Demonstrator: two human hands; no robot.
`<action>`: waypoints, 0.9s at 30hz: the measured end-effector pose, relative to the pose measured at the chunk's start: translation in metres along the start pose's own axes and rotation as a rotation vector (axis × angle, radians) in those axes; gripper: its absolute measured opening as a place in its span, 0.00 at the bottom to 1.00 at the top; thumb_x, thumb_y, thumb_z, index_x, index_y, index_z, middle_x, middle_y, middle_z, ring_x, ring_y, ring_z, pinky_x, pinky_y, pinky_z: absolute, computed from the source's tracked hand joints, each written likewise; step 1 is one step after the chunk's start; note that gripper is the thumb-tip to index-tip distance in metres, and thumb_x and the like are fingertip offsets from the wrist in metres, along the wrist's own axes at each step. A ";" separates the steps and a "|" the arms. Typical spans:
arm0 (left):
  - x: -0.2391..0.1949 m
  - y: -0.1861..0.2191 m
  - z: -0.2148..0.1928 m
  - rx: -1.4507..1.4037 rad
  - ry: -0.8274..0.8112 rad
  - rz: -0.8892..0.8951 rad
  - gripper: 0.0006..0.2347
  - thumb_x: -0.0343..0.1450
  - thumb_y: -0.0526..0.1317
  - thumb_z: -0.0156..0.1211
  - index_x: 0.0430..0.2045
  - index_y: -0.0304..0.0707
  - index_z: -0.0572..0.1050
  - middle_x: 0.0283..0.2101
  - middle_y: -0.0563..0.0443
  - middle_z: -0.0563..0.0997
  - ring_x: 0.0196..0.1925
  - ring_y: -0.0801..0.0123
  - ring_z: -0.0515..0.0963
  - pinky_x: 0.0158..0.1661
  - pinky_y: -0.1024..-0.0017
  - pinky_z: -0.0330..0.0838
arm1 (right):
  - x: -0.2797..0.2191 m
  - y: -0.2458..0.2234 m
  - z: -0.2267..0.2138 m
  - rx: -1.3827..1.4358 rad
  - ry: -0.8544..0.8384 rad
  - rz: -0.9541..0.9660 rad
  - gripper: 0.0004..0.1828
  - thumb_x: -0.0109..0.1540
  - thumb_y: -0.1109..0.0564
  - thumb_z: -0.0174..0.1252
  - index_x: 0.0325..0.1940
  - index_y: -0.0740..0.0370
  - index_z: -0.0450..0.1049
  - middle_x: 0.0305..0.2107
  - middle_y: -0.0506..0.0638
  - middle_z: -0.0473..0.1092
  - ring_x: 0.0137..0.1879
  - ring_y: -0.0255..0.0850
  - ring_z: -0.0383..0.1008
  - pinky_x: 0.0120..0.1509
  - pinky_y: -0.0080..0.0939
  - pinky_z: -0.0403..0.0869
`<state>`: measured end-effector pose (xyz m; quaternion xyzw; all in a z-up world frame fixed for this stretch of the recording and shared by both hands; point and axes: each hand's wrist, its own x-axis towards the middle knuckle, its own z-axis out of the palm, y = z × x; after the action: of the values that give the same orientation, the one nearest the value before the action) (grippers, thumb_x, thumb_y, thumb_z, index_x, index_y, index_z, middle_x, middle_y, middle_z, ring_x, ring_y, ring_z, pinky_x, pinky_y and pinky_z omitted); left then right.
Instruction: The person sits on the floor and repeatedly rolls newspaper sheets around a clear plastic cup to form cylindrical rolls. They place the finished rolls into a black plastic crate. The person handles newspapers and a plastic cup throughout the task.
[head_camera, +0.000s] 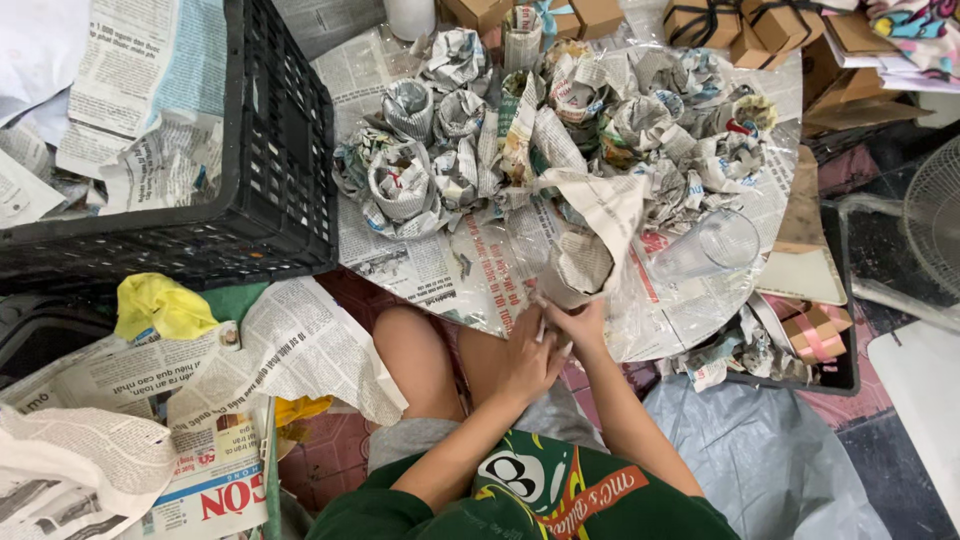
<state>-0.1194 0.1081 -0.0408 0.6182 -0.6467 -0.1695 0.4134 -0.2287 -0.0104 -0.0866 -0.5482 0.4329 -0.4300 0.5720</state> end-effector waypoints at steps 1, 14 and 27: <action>0.000 -0.001 0.001 0.090 -0.010 0.018 0.18 0.74 0.48 0.56 0.44 0.27 0.77 0.69 0.25 0.61 0.74 0.35 0.58 0.71 0.38 0.49 | 0.003 -0.004 0.000 -0.039 -0.019 0.001 0.30 0.49 0.58 0.74 0.51 0.71 0.72 0.41 0.52 0.76 0.44 0.39 0.76 0.48 0.40 0.76; -0.009 -0.008 0.010 0.268 -0.286 0.042 0.26 0.74 0.55 0.52 0.57 0.27 0.72 0.70 0.19 0.56 0.76 0.32 0.48 0.73 0.41 0.39 | 0.001 -0.014 -0.012 -0.068 -0.189 -0.023 0.38 0.51 0.60 0.72 0.62 0.68 0.65 0.52 0.52 0.73 0.56 0.39 0.72 0.61 0.41 0.71; 0.045 -0.048 -0.083 -0.328 -0.085 -0.435 0.19 0.79 0.49 0.44 0.56 0.39 0.77 0.67 0.44 0.78 0.69 0.59 0.77 0.69 0.60 0.69 | 0.009 0.039 -0.035 -0.106 -0.242 -0.134 0.33 0.63 0.63 0.61 0.69 0.67 0.56 0.56 0.54 0.69 0.59 0.40 0.71 0.61 0.40 0.72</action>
<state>-0.0214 0.0820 -0.0113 0.6597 -0.4792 -0.3826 0.4345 -0.2595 -0.0264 -0.1269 -0.6534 0.3453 -0.3743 0.5602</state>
